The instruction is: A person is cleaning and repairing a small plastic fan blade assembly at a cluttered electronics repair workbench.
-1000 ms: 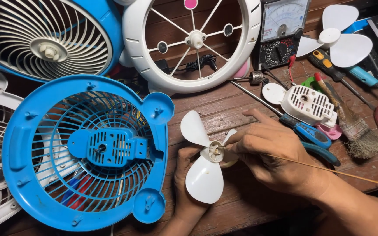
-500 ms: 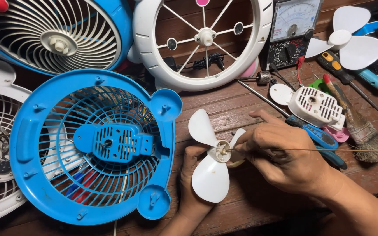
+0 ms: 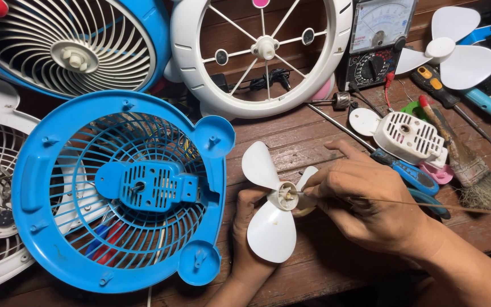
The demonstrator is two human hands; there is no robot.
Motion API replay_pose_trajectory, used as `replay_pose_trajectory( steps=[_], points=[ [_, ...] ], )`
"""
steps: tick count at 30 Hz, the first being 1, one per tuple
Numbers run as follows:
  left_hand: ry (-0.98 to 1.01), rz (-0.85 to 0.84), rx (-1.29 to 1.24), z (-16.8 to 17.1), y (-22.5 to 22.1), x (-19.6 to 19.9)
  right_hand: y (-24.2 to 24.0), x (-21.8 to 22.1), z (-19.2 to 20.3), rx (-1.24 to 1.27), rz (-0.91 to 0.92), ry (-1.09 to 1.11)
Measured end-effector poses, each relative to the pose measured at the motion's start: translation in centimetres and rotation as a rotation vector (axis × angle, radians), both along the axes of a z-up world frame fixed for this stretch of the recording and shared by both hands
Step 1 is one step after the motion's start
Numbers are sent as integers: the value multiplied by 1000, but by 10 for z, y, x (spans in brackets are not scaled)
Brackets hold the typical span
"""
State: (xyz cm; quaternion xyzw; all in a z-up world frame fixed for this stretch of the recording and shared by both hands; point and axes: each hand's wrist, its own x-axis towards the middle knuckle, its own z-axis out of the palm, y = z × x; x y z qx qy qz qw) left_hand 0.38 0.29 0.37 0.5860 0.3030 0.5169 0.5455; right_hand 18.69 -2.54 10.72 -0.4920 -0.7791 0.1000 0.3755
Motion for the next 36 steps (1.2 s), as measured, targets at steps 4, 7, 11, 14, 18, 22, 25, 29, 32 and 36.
replay_pose_trajectory(
  steps=[4, 7, 11, 14, 18, 22, 25, 29, 32, 36],
  points=[
    [43, -15, 32, 2, 0, -1, -1, -3, 0, -44, 15, 93],
    [-14, -15, 1, 3, 0, 0, 0, -1, -3, 37, -79, 22],
    [-23, -16, 6, 4, 0, -1, -1, -1, -3, -28, -13, 55],
    [-5, -19, 28, 5, 0, -1, 1, -3, -1, 5, -37, 57],
    [-54, -20, -8, 0, 0, 1, 1, -2, 1, 7, -6, 20],
    [15, -20, 34, 5, 0, -1, 1, -1, 0, -49, 23, 98],
    [-49, -30, 1, 2, 0, 0, 1, -2, 1, 54, -79, 50],
    [-29, -11, 11, 6, 1, -1, 2, -2, 1, 6, 21, 12],
    [-48, -34, 14, 8, 0, 1, 1, -2, 1, 5, 5, 32],
    [-13, 3, 7, 3, 0, 1, -2, 1, 0, 14, -29, -28]
  ],
)
